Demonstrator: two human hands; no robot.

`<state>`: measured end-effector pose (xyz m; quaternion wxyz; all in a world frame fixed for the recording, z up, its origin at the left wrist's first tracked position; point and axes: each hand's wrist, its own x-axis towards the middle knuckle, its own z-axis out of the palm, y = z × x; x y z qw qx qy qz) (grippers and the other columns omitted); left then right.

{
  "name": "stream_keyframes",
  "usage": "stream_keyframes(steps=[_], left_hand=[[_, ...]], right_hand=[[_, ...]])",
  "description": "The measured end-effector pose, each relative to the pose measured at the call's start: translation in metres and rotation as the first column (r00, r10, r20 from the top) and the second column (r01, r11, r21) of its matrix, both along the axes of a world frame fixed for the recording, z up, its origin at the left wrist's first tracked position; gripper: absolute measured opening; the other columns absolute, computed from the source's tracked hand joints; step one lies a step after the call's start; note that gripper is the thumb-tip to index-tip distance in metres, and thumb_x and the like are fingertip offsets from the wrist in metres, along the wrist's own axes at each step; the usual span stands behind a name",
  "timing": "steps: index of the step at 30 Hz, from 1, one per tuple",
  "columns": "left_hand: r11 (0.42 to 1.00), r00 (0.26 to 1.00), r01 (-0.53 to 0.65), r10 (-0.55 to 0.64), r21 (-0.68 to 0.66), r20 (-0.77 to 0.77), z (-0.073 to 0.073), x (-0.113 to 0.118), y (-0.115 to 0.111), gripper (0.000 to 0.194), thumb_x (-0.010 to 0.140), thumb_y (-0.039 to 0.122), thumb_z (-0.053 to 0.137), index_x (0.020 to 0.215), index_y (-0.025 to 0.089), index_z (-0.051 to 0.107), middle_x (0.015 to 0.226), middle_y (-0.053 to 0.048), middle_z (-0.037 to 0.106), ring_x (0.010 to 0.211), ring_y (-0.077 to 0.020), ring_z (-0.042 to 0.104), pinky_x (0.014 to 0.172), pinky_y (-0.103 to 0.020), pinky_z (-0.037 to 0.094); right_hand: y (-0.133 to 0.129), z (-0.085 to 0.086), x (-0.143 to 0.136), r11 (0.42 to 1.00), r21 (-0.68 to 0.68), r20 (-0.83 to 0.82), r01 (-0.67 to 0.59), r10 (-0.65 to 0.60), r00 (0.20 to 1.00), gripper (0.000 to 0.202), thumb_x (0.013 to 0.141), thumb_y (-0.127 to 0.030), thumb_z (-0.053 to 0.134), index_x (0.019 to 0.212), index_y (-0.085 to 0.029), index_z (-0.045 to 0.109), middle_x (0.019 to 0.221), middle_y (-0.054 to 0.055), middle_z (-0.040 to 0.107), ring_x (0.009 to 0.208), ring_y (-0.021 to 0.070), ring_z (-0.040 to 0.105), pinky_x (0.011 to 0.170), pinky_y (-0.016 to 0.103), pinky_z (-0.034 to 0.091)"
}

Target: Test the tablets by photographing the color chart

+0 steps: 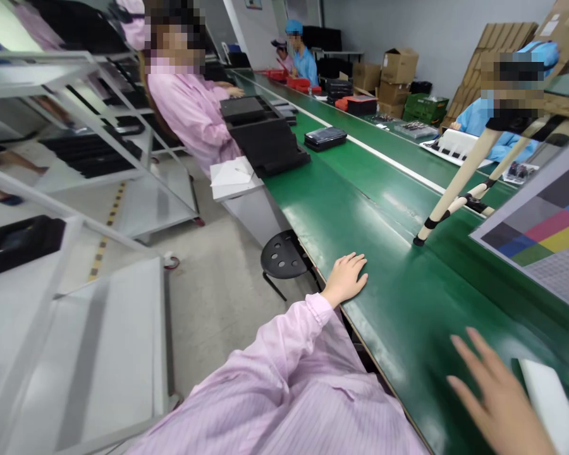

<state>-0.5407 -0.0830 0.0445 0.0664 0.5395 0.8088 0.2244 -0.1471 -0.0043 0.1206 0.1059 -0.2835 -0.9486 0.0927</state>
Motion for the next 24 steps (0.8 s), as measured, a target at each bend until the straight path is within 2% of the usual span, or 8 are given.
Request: stream_keyframes(steps=[2, 4, 6, 8, 15, 19, 22, 24], left_hand=[[1.000, 1.000, -0.004, 0.004, 0.005, 0.003, 0.001, 0.000, 0.000, 0.047, 0.103, 0.035, 0.058, 0.148, 0.020, 0.063, 0.162, -0.009, 0.058, 0.157, -0.0301, 0.044, 0.131, -0.051, 0.033], [1.000, 1.000, -0.007, 0.007, 0.009, 0.004, 0.001, 0.001, 0.001, 0.047, 0.103, 0.035, 0.058, 0.147, 0.019, 0.063, 0.162, -0.009, 0.058, 0.157, -0.0300, 0.044, 0.131, -0.051, 0.034], [1.000, 1.000, -0.013, 0.013, 0.015, 0.002, 0.002, 0.001, 0.002, 0.046, 0.103, 0.034, 0.059, 0.146, 0.019, 0.064, 0.161, -0.010, 0.059, 0.156, -0.0305, 0.045, 0.129, -0.052, 0.035], [1.000, 1.000, -0.020, 0.020, 0.023, -0.003, 0.003, 0.003, 0.003, 0.046, 0.102, 0.034, 0.060, 0.145, 0.020, 0.064, 0.160, -0.010, 0.060, 0.155, -0.0313, 0.046, 0.128, -0.053, 0.037], [0.999, 0.998, -0.038, 0.039, 0.022, -0.039, 0.002, 0.007, 0.003, 0.045, 0.102, 0.036, 0.061, 0.144, 0.022, 0.065, 0.158, -0.008, 0.062, 0.152, -0.0299, 0.049, 0.126, -0.050, 0.039], [0.999, 0.998, -0.033, 0.032, -0.015, -0.053, 0.004, 0.001, 0.003, 0.045, 0.102, 0.038, 0.059, 0.145, 0.025, 0.064, 0.158, -0.006, 0.062, 0.153, -0.0267, 0.048, 0.126, -0.046, 0.039], [0.999, 0.997, 0.016, -0.019, -0.051, -0.071, 0.012, 0.003, -0.008, 0.044, 0.102, 0.034, 0.054, 0.142, 0.020, 0.065, 0.154, -0.012, 0.064, 0.149, -0.0322, 0.052, 0.122, -0.050, 0.044], [0.994, 0.991, 0.088, -0.094, -0.065, -0.098, 0.014, -0.003, -0.017, 0.044, 0.100, 0.030, 0.047, 0.135, 0.012, 0.068, 0.146, -0.022, 0.067, 0.141, -0.0400, 0.058, 0.115, -0.058, 0.048]], right_hand=[[-0.006, -0.026, -0.041, 0.986, -0.044, 0.121, -0.163, 0.168, 0.978, 0.065, 0.105, -0.060, 0.049, 0.165, -0.035, 0.042, 0.177, 0.007, 0.032, 0.156, 0.0353, 0.046, 0.123, 0.061, 0.046], [-0.014, -0.044, -0.080, 0.960, -0.092, 0.211, -0.264, 0.278, 0.937, 0.071, 0.104, -0.057, 0.055, 0.169, -0.033, 0.037, 0.178, 0.006, 0.028, 0.161, 0.0340, 0.039, 0.128, 0.059, 0.041], [-0.022, -0.054, -0.109, 0.948, -0.108, 0.261, -0.301, 0.319, 0.911, 0.074, 0.102, -0.059, 0.057, 0.169, -0.033, 0.037, 0.177, 0.005, 0.030, 0.163, 0.0356, 0.034, 0.129, 0.064, 0.035], [-0.028, -0.058, -0.124, 0.950, -0.088, 0.274, -0.299, 0.312, 0.910, 0.074, 0.102, -0.061, 0.056, 0.168, -0.034, 0.037, 0.177, 0.004, 0.031, 0.164, 0.0379, 0.031, 0.129, 0.069, 0.030], [-0.026, -0.061, -0.118, 0.959, -0.039, 0.239, -0.282, 0.283, 0.929, 0.068, 0.104, -0.065, 0.047, 0.167, -0.039, 0.037, 0.174, 0.001, 0.037, 0.160, 0.0372, 0.038, 0.124, 0.070, 0.032], [-0.024, -0.061, -0.125, 0.961, -0.081, 0.207, -0.264, 0.275, 0.939, 0.070, 0.102, -0.063, 0.055, 0.166, -0.039, 0.040, 0.173, 0.004, 0.040, 0.160, 0.0382, 0.039, 0.124, 0.070, 0.032], [-0.042, -0.055, -0.127, 0.962, -0.176, 0.141, -0.207, 0.233, 0.962, 0.059, 0.103, -0.050, 0.062, 0.159, -0.033, 0.053, 0.167, 0.008, 0.050, 0.157, 0.0329, 0.045, 0.129, 0.065, 0.032], [-0.055, -0.046, -0.123, 0.970, -0.216, 0.034, -0.107, 0.117, 0.993, 0.049, 0.104, -0.041, 0.061, 0.151, -0.025, 0.062, 0.162, 0.012, 0.056, 0.153, 0.0269, 0.052, 0.130, 0.056, 0.035]])
